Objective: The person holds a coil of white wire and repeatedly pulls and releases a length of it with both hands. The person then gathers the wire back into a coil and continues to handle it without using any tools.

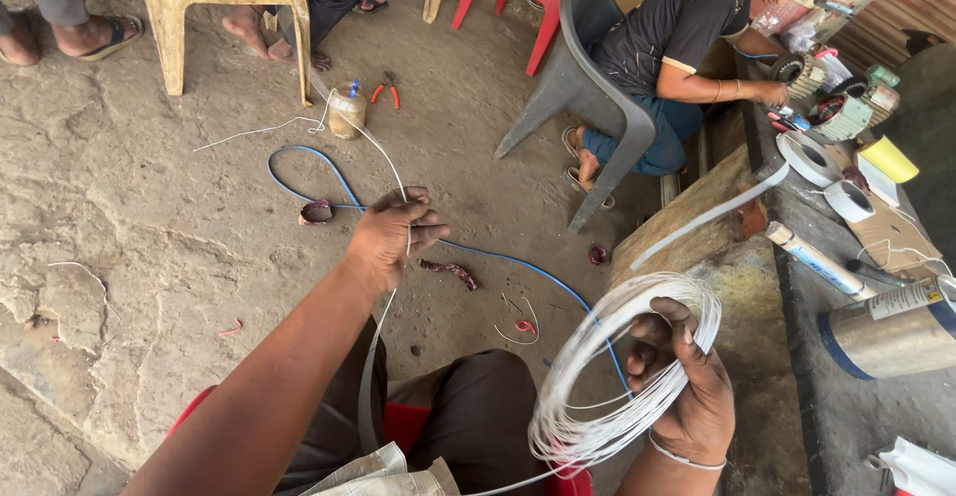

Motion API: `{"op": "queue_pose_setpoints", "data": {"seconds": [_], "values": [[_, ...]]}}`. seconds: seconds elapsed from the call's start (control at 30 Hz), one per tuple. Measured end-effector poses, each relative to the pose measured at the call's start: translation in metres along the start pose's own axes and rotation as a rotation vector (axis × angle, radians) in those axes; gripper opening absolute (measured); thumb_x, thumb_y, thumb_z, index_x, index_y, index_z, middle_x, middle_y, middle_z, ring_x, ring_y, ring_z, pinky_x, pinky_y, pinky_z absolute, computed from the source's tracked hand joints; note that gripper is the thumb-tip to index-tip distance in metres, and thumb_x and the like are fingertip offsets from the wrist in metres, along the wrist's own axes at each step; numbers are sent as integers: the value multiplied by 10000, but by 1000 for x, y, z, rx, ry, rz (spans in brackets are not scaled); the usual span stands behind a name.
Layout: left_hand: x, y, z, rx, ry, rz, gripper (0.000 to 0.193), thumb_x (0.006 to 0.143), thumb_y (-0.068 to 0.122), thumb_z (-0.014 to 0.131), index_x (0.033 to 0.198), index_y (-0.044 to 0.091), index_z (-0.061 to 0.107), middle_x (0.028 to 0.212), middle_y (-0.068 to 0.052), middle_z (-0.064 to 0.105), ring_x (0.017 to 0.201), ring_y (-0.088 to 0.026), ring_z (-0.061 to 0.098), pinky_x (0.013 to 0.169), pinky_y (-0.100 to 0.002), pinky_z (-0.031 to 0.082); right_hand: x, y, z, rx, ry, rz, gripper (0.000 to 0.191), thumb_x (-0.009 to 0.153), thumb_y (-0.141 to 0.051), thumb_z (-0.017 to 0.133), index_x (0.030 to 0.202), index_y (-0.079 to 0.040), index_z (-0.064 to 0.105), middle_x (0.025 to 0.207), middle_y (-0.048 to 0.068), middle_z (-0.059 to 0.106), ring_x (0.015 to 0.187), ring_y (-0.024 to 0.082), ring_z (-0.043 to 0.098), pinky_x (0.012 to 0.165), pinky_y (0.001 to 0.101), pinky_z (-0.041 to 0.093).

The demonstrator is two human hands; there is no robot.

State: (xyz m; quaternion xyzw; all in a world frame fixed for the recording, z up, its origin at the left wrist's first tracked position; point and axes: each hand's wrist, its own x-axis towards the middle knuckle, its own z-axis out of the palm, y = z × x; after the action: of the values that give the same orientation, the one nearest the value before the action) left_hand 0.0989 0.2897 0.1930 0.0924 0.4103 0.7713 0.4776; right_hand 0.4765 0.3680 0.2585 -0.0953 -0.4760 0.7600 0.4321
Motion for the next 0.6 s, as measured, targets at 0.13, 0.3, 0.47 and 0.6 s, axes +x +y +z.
{"op": "queue_pose_setpoints", "data": {"seconds": [0.13,0.3,0.47,0.6], "values": [[-7,6,3,-29,-51,-15,175,948,159,642,1117,116,635,828,-34,660,824,-247,732,875,-413,606,8,2,-1,4,57,85,453,1025,-248,662,1337,68,577,1066,229,707,807,291,727,563,336,626],[-24,20,31,-232,-221,57,177,950,82,656,1124,98,629,871,5,664,829,-184,692,933,-459,613,14,6,-7,-81,143,77,447,1026,-251,654,1353,45,580,1048,214,692,822,295,728,556,327,613],[-34,30,44,-282,-265,106,169,950,73,637,1116,101,628,832,-27,618,816,-194,728,963,-448,617,8,3,-16,-43,184,23,396,1049,-214,659,1346,42,607,1059,189,707,805,257,700,564,320,583],[-23,24,36,-228,-191,139,184,934,52,671,1110,87,629,856,-5,611,767,-153,680,941,-437,648,4,0,-20,-22,156,13,372,1048,-198,664,1339,30,625,1030,176,716,775,257,691,552,307,566]]}}
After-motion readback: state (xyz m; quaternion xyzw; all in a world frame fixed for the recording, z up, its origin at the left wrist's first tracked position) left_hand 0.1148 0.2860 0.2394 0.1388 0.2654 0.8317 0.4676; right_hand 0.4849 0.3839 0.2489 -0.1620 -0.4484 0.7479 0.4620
